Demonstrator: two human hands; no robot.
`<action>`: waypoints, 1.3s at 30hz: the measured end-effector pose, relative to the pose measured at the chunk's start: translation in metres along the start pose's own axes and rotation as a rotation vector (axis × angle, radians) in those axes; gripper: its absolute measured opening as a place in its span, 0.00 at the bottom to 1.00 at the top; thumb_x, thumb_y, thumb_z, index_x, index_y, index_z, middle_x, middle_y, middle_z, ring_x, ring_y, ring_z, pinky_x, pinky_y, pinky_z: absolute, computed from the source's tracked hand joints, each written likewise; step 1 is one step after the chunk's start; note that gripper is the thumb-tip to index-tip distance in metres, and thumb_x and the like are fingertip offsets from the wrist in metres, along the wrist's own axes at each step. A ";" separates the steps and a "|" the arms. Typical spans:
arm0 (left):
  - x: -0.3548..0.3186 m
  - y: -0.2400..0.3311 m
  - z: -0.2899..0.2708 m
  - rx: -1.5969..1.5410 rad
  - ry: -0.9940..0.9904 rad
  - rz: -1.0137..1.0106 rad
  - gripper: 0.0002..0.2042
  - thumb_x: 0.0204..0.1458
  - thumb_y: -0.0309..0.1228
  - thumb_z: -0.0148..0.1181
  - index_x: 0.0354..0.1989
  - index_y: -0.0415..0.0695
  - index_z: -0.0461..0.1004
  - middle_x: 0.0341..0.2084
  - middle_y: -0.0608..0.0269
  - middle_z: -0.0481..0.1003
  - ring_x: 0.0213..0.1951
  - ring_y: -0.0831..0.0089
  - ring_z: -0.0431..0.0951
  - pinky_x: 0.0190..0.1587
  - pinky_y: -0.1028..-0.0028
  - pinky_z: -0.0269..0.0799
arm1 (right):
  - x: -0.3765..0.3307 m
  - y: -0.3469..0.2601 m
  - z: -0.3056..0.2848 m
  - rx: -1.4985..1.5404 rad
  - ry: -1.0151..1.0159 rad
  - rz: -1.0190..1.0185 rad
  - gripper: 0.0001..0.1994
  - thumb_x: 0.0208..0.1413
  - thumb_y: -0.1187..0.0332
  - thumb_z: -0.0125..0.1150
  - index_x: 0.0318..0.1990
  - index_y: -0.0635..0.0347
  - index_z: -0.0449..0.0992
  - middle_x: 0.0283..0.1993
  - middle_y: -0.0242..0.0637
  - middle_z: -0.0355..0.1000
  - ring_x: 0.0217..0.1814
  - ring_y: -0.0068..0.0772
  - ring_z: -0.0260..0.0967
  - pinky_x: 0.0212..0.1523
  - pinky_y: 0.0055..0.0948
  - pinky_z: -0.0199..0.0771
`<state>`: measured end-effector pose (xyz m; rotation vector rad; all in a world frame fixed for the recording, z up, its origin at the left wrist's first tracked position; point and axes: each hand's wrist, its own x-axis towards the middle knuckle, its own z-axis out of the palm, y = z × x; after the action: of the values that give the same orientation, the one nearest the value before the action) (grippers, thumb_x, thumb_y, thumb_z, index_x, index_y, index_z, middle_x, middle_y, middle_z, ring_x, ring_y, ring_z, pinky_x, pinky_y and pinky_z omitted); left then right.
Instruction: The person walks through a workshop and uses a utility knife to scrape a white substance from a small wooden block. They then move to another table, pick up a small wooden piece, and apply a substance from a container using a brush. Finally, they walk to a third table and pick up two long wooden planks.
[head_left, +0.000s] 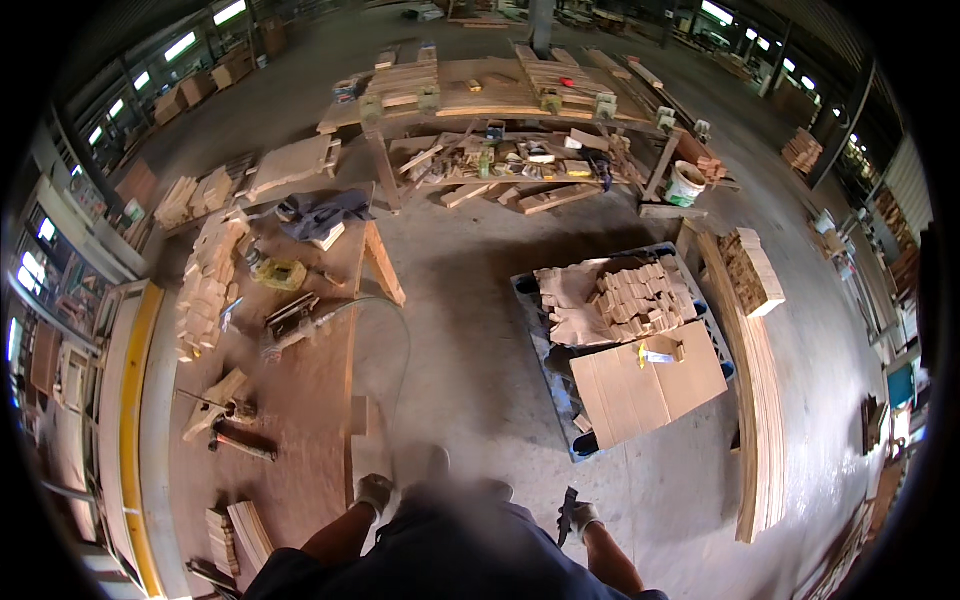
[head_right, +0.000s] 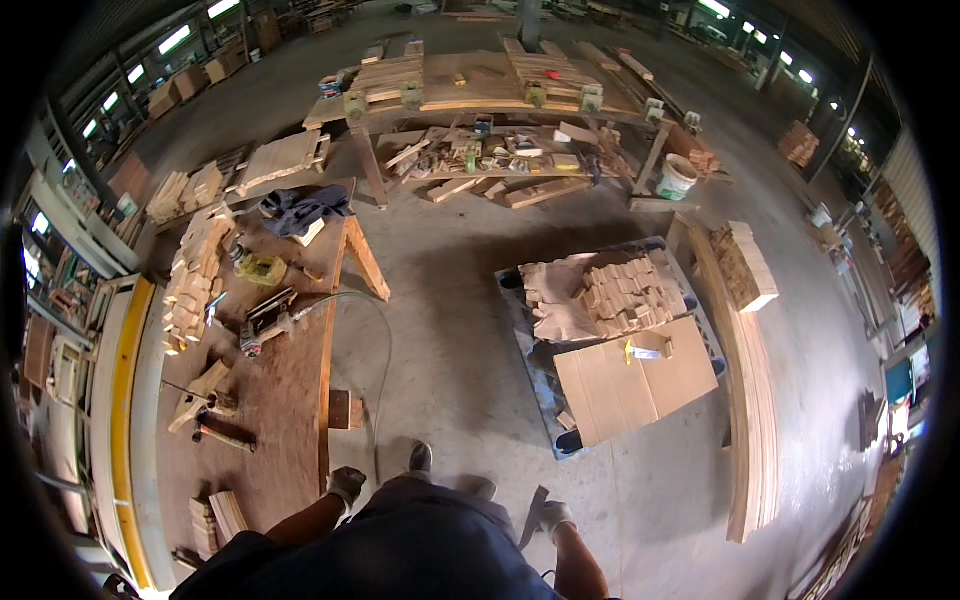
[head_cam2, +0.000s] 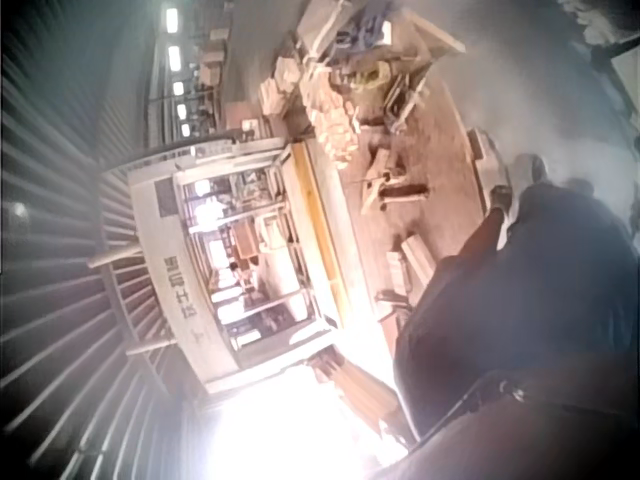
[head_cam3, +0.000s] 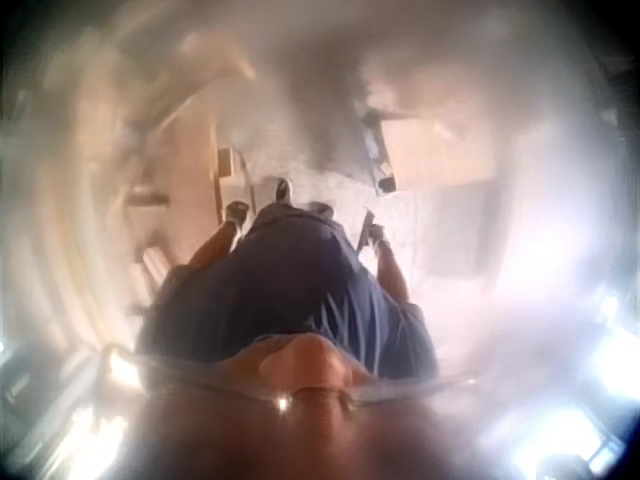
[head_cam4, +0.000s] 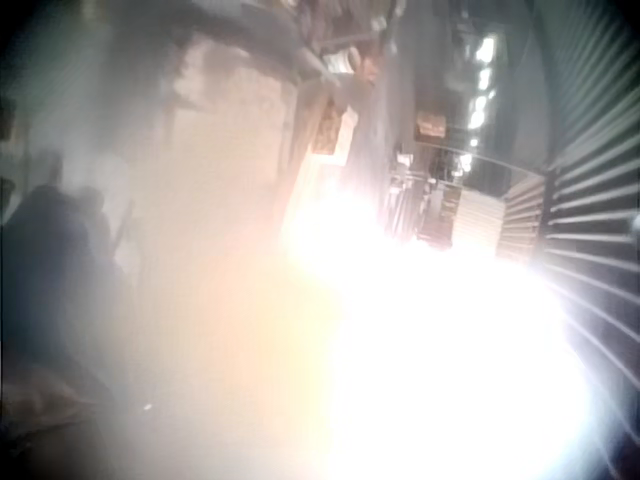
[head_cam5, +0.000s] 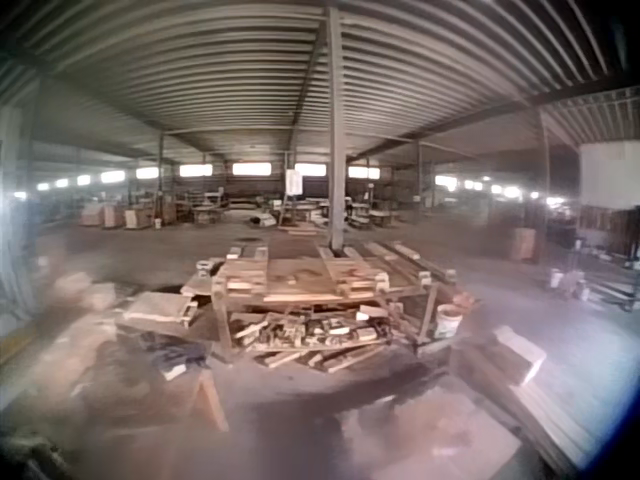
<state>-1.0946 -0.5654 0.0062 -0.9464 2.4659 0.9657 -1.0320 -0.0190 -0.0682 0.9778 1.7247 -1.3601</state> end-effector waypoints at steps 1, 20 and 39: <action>-0.002 0.004 -0.001 -0.039 -0.011 -0.009 0.14 0.50 0.41 0.63 0.35 0.44 0.84 0.34 0.46 0.83 0.43 0.54 0.84 0.47 0.60 0.79 | 0.018 0.011 -0.005 -0.019 -0.018 -0.009 0.09 0.60 0.69 0.60 0.44 0.62 0.82 0.33 0.41 0.80 0.30 0.36 0.80 0.31 0.33 0.82; 0.156 0.077 0.035 0.012 0.016 0.373 0.10 0.52 0.35 0.67 0.35 0.41 0.82 0.34 0.57 0.83 0.41 0.67 0.82 0.47 0.66 0.76 | -0.002 -0.134 0.005 -0.025 -0.004 0.153 0.16 0.66 0.62 0.49 0.48 0.67 0.75 0.41 0.53 0.80 0.35 0.50 0.81 0.30 0.46 0.82; 0.303 0.289 -0.001 -0.345 -0.158 0.580 0.10 0.56 0.34 0.62 0.42 0.43 0.82 0.39 0.59 0.82 0.42 0.65 0.82 0.44 0.66 0.78 | 0.120 -0.388 0.020 -0.025 0.087 0.242 0.22 0.65 0.50 0.57 0.40 0.66 0.74 0.30 0.50 0.78 0.25 0.49 0.79 0.22 0.49 0.80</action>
<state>-1.5126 -0.5473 -0.0089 -0.2045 2.5227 1.6176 -1.4292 -0.0837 -0.0098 1.2041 1.6211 -1.1527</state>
